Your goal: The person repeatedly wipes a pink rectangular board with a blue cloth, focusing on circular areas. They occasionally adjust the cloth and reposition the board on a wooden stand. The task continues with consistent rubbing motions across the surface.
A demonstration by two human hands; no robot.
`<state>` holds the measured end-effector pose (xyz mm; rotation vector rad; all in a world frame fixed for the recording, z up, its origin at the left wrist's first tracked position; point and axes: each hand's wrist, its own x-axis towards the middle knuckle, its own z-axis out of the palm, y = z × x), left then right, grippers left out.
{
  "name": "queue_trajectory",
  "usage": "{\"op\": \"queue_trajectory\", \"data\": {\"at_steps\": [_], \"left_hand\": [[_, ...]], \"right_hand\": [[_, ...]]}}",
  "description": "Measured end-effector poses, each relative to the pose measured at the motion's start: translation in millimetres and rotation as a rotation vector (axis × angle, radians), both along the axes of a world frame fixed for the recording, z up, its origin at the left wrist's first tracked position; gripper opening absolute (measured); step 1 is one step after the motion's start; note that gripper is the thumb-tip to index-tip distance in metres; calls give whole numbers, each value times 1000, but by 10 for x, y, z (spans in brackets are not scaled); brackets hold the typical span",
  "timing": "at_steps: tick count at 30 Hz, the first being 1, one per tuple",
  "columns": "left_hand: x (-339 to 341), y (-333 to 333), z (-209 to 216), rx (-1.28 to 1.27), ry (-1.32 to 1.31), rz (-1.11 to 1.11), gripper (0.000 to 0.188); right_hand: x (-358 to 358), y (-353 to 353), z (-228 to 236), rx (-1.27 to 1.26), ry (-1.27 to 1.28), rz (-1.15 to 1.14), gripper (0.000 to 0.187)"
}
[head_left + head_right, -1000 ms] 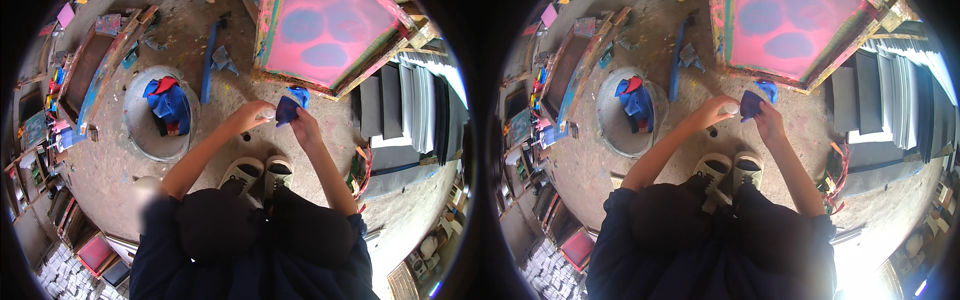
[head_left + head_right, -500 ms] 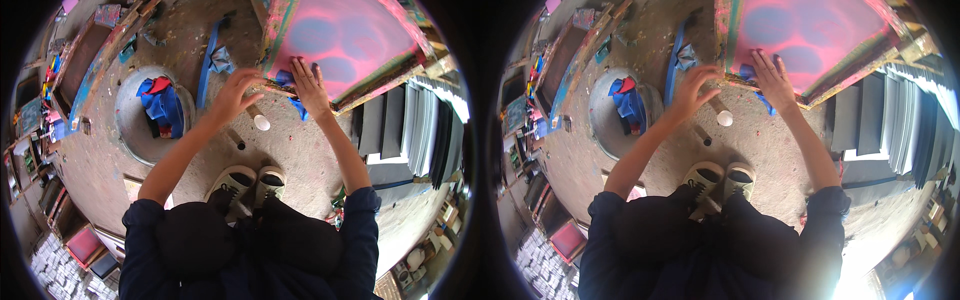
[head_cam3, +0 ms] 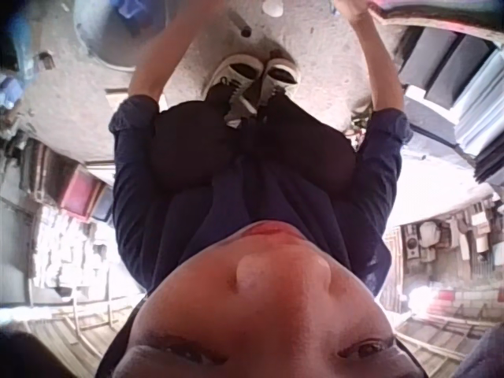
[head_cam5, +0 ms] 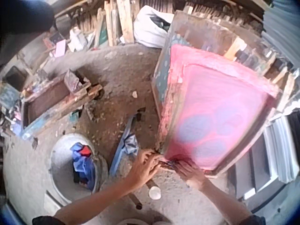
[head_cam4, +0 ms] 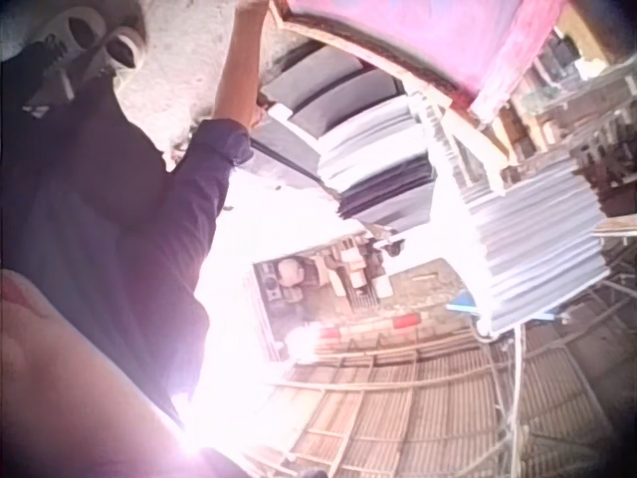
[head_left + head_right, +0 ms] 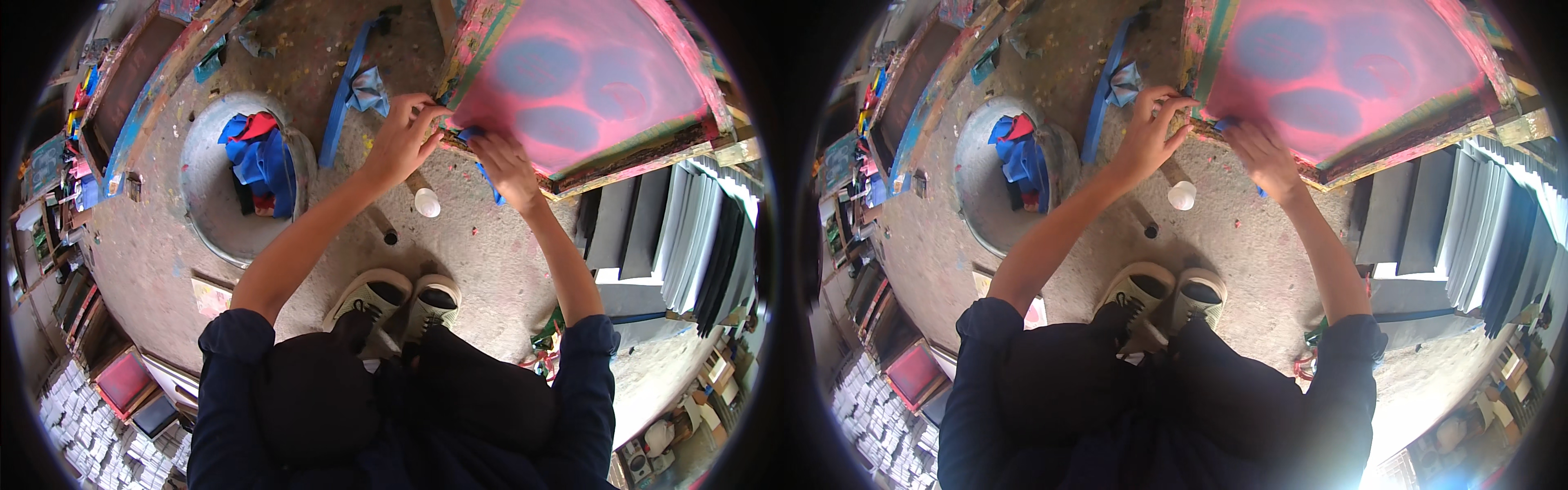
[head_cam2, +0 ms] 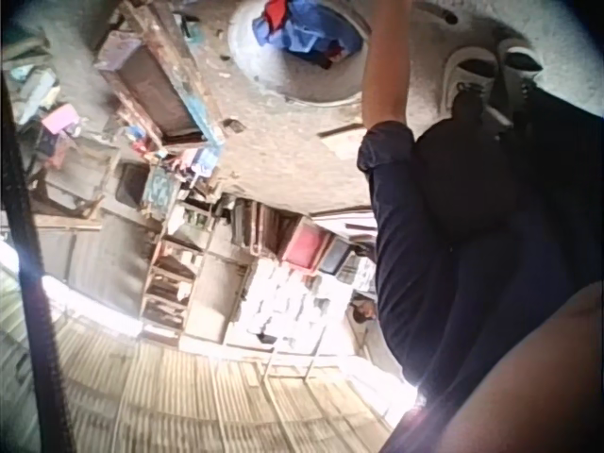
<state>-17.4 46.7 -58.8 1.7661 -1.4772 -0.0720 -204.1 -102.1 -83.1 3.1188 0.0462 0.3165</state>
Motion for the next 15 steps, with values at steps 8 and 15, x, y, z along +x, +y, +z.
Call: {"op": "queue_trajectory", "data": {"at_steps": [8,15], "left_hand": [[-15,-107,2,-83,51,126,69],[-64,-172,40,-8,-13,242,81]], "right_hand": [[27,-179,78,-115,195,-19,73],[267,-272,373,-294,194,-64,69]]}}
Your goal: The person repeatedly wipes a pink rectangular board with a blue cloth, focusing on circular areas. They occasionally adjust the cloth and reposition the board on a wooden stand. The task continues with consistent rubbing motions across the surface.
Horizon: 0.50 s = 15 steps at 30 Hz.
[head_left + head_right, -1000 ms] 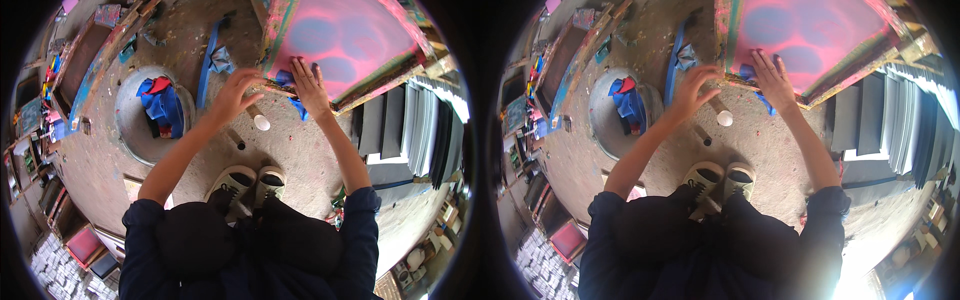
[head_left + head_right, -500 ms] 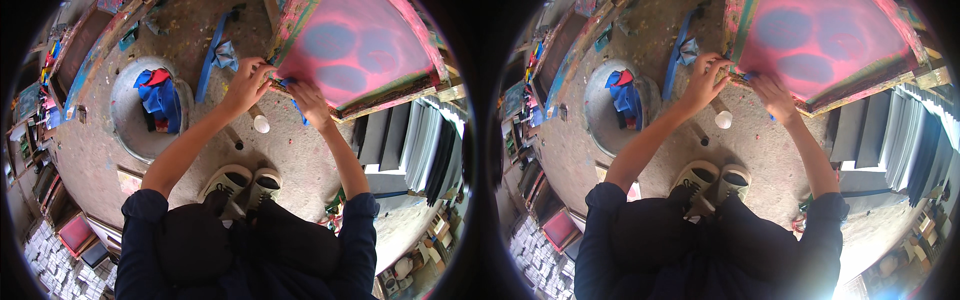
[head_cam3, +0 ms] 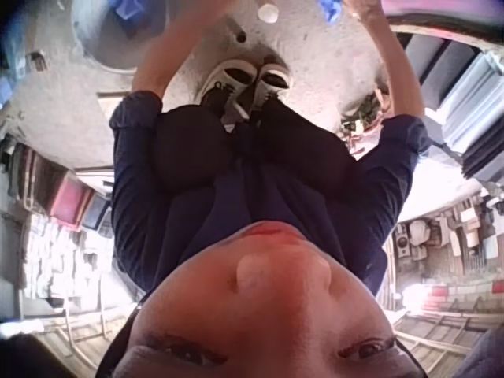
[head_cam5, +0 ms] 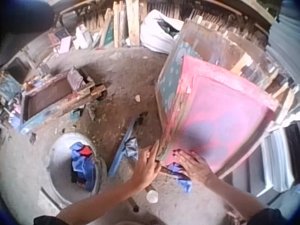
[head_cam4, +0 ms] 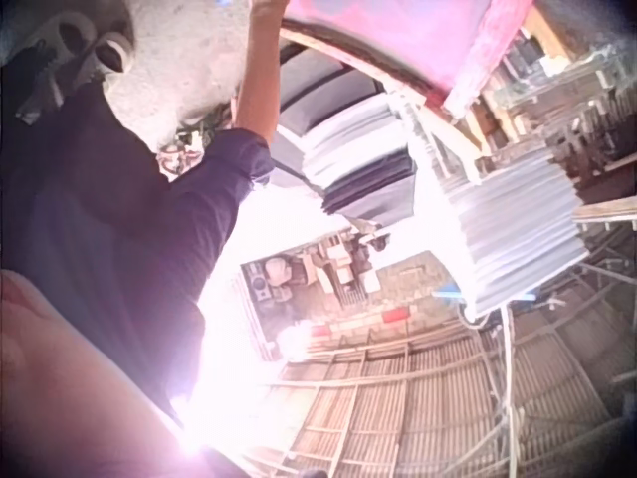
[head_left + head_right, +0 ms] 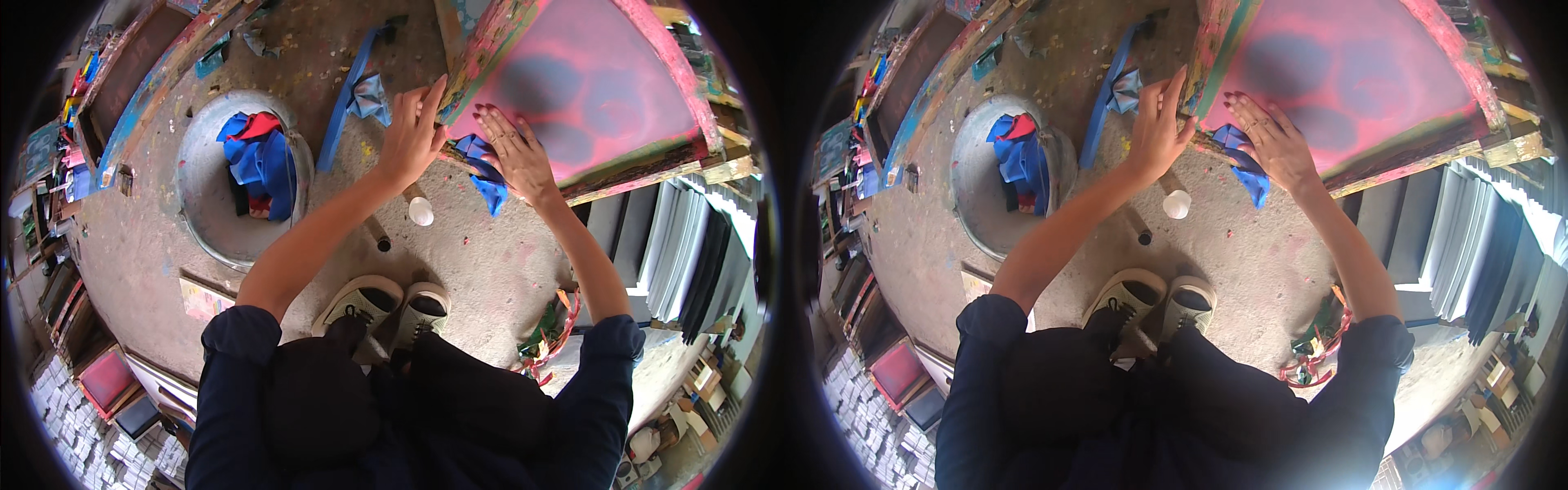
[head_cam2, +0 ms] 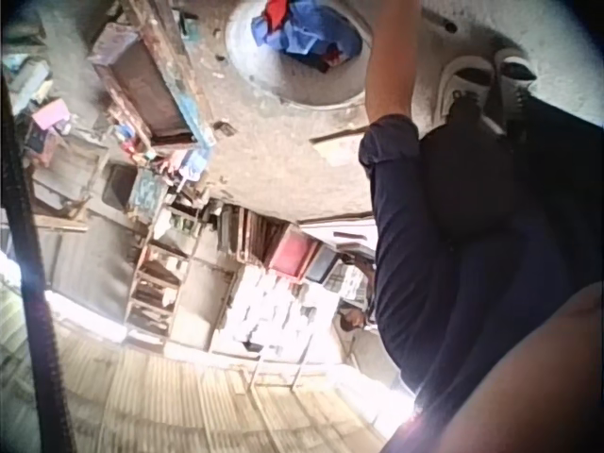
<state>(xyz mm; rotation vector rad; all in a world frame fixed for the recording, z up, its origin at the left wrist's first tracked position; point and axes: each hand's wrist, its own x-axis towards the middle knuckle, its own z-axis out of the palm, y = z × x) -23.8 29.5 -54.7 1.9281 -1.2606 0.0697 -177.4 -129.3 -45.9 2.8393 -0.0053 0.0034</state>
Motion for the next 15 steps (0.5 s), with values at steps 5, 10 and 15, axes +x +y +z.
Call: {"op": "queue_trajectory", "data": {"at_steps": [5,10,15], "left_hand": [[15,-6,6,-1,-2,-1,81],[-3,-24,0,6,-8,-18,80],[17,-20,-19,10,-38,-3,79]], "right_hand": [[-203,-45,-101,-260,-7,394,66],[-240,92,-205,255,103,166,74],[-51,73,-32,134,4,-32,76]]}}
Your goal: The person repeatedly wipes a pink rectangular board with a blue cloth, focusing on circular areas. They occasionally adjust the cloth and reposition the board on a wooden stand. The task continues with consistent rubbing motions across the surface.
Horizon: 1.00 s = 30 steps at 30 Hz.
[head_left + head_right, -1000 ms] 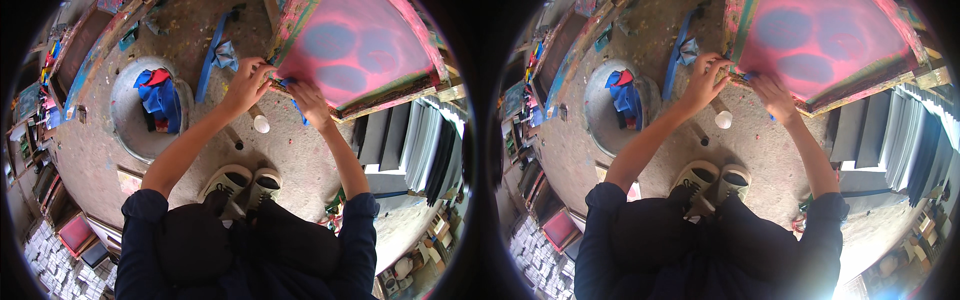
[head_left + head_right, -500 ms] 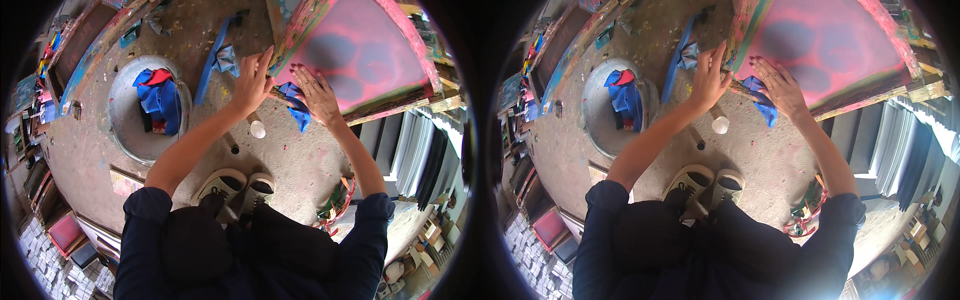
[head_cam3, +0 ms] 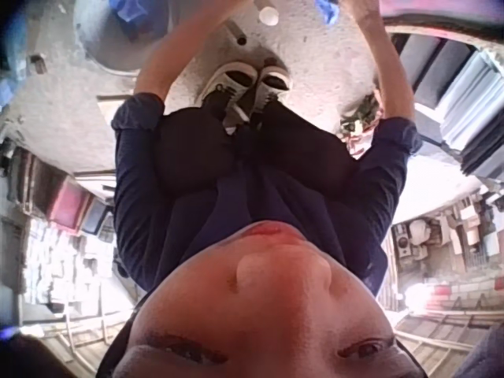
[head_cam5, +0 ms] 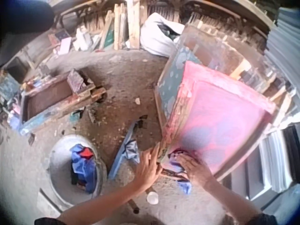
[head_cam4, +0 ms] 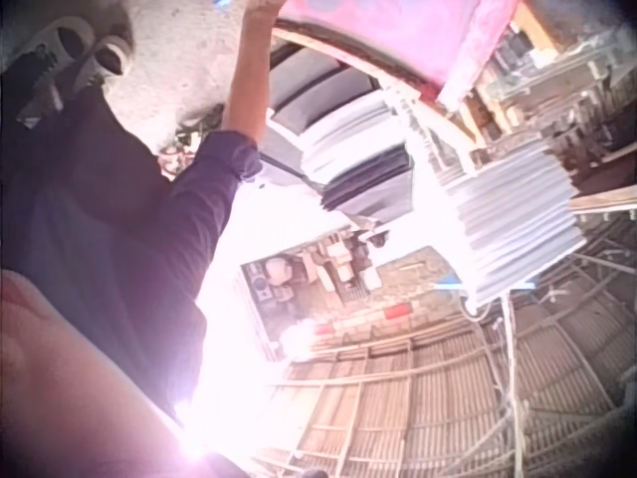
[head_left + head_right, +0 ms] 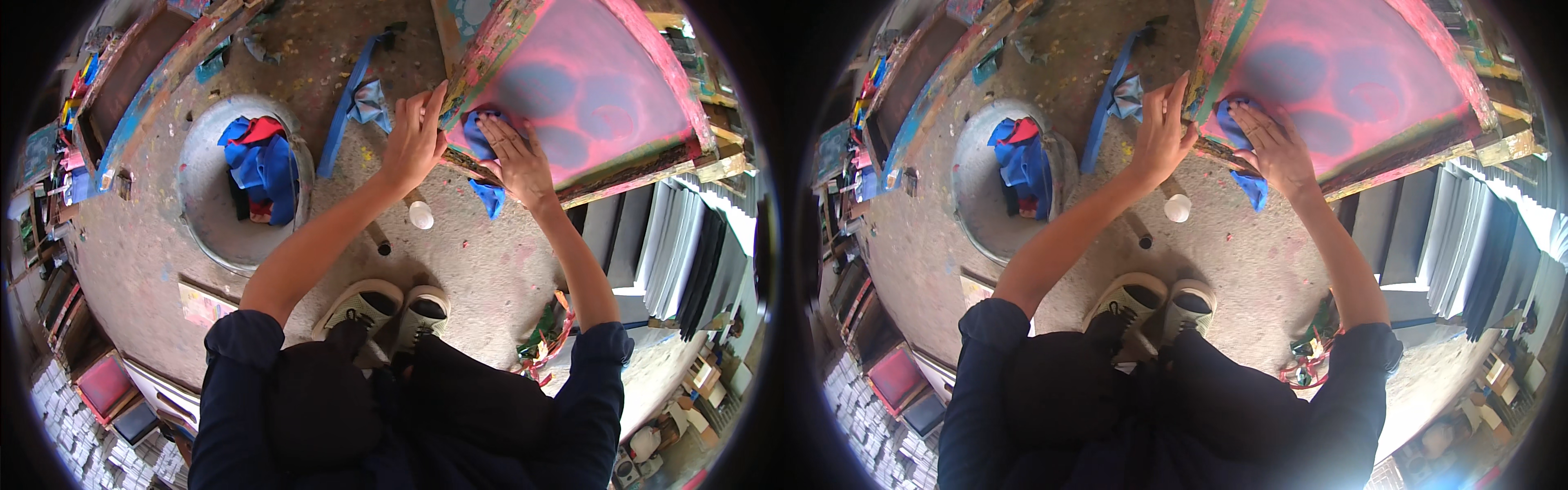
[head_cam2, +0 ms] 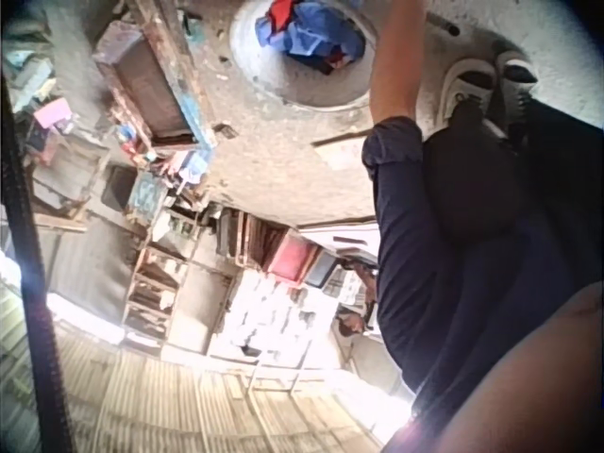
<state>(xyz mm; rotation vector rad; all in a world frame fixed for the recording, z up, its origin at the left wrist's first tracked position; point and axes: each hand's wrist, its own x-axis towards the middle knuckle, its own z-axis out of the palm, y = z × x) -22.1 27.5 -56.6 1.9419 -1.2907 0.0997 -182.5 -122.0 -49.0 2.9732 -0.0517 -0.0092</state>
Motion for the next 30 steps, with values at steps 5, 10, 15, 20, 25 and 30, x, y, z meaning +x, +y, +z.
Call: {"op": "queue_trajectory", "data": {"at_steps": [5,10,15,20,25,30], "left_hand": [[-44,-11,36,22,12,7,80],[-42,-36,48,20,9,16,80],[-57,-56,31,-12,-4,24,83],[-57,-70,46,-54,-44,43,84],[-124,-130,80,-36,-22,16,87],[-69,-77,38,-9,-30,30,87]], "right_hand": [[96,-193,112,19,168,287,74],[82,-10,41,-97,39,202,64],[115,-95,194,-1,-72,127,56],[204,-106,208,-65,-29,166,52],[44,-37,76,-113,51,155,48],[197,-56,370,-20,-173,-2,39]]}}
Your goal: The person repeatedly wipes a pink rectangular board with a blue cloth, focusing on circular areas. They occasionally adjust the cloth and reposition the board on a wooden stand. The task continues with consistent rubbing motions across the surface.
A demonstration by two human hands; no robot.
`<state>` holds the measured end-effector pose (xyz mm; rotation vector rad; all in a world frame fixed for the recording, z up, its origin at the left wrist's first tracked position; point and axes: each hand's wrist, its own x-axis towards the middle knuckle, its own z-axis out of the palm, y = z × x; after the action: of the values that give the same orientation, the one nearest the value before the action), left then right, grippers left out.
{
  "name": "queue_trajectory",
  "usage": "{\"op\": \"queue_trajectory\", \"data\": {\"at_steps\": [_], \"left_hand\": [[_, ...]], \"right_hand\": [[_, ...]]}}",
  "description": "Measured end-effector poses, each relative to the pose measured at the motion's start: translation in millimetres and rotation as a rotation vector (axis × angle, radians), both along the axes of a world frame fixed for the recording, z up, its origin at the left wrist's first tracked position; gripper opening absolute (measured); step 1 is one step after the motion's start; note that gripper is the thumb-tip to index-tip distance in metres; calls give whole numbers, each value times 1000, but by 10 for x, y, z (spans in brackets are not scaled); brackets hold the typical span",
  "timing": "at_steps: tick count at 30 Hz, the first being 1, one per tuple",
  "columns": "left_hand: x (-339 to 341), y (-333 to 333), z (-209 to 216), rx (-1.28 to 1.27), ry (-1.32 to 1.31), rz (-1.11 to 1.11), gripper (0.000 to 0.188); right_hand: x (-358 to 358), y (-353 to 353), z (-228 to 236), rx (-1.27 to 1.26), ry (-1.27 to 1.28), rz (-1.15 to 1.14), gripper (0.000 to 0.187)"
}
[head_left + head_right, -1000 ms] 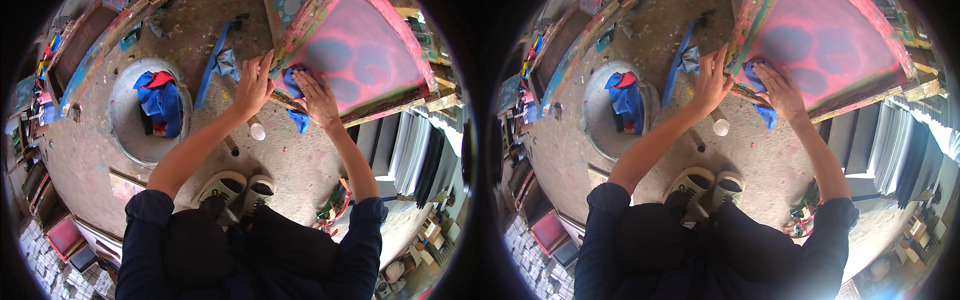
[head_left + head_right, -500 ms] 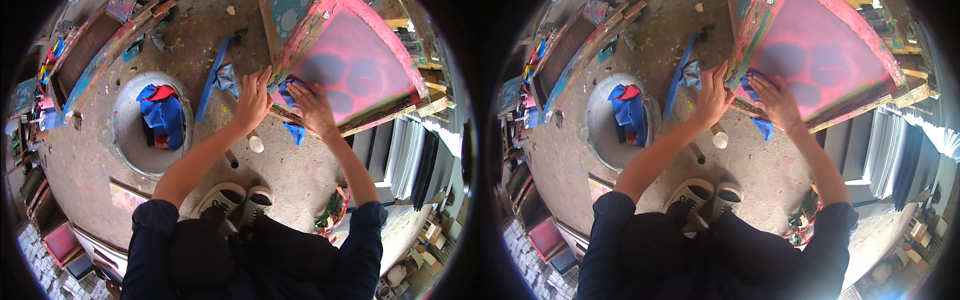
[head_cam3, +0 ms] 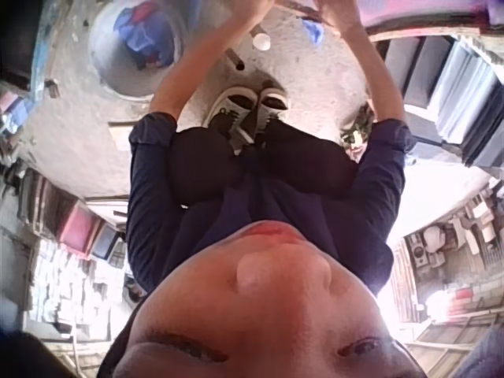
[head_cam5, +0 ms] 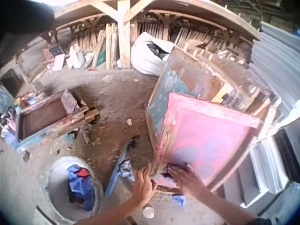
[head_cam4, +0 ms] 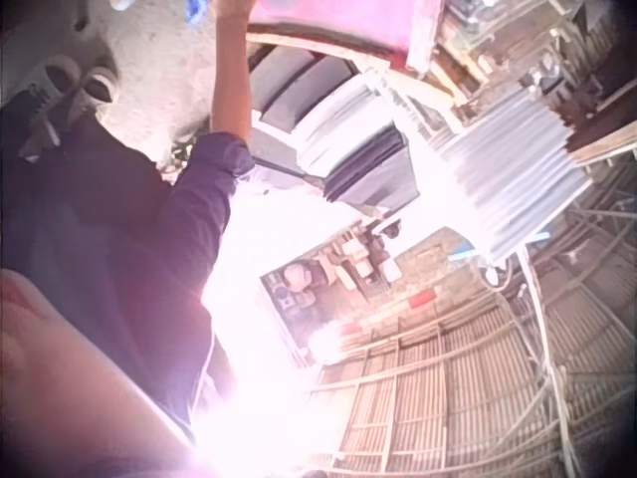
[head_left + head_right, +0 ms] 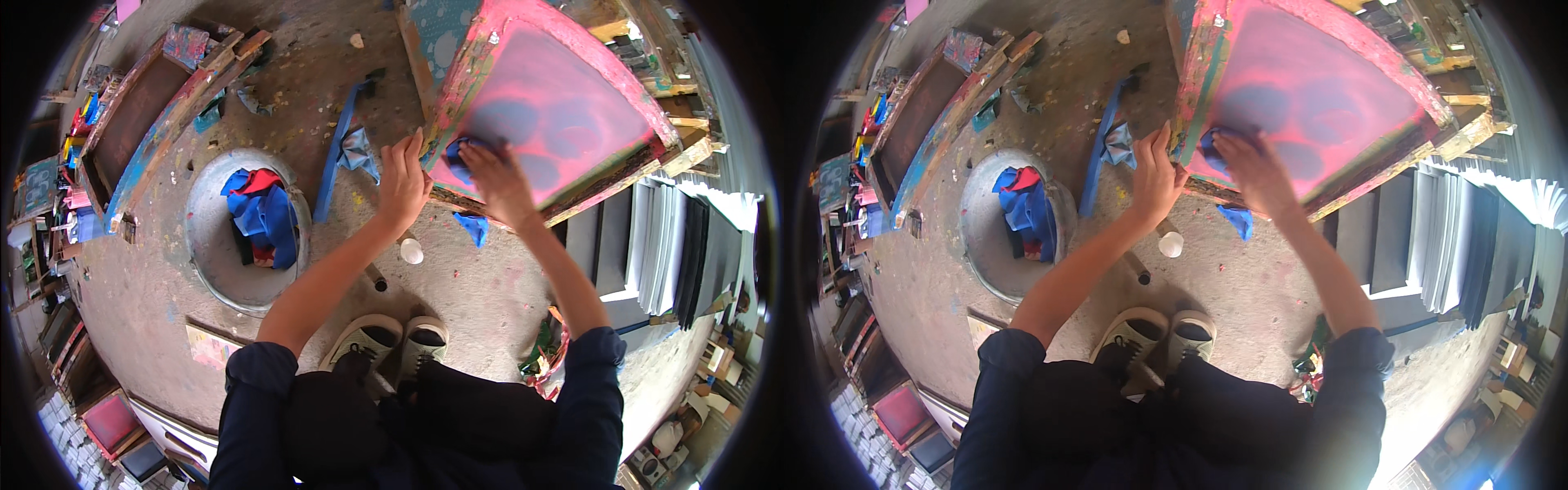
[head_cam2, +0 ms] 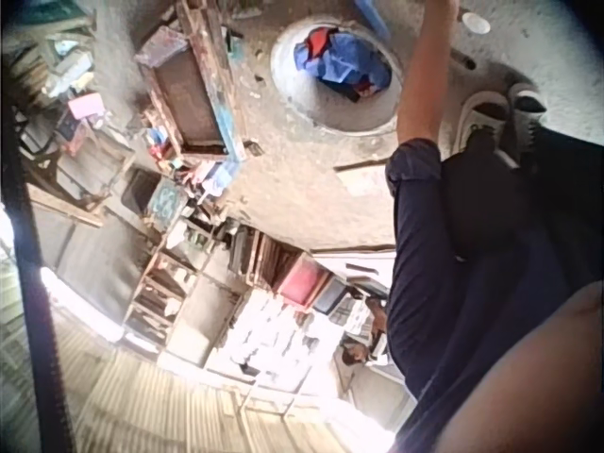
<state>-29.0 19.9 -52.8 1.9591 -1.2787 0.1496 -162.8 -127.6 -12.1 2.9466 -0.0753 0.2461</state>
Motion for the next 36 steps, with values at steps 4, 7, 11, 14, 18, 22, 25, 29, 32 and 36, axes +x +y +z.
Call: {"op": "queue_trajectory", "data": {"at_steps": [4,7,11,14,18,22,25,29,32,36], "left_hand": [[-45,-65,-18,2,4,-8,87],[41,24,-51,33,-11,2,87],[-13,-42,-63,3,-35,-13,86],[-28,-28,-75,19,-17,-2,85],[-12,-39,-72,21,1,-4,83],[78,35,-76,25,-33,10,82],[-54,-43,-97,-3,-6,-7,81],[4,-17,-71,-20,-26,2,81],[-14,-46,-66,4,-4,-3,81],[34,14,-87,56,-57,6,83]], "right_hand": [[-203,-112,-286,82,142,225,37],[-44,-57,-132,141,-14,75,36],[-296,-22,-416,71,40,114,40],[-269,-244,-182,226,89,140,46],[-377,-29,-387,64,155,137,38],[-292,-145,-150,-31,7,4,39],[-507,2,-359,-128,266,59,37],[-378,-230,-63,-89,1,-31,33],[-569,-107,-361,-95,200,60,31],[-480,-209,-143,-67,83,-3,35]]}}
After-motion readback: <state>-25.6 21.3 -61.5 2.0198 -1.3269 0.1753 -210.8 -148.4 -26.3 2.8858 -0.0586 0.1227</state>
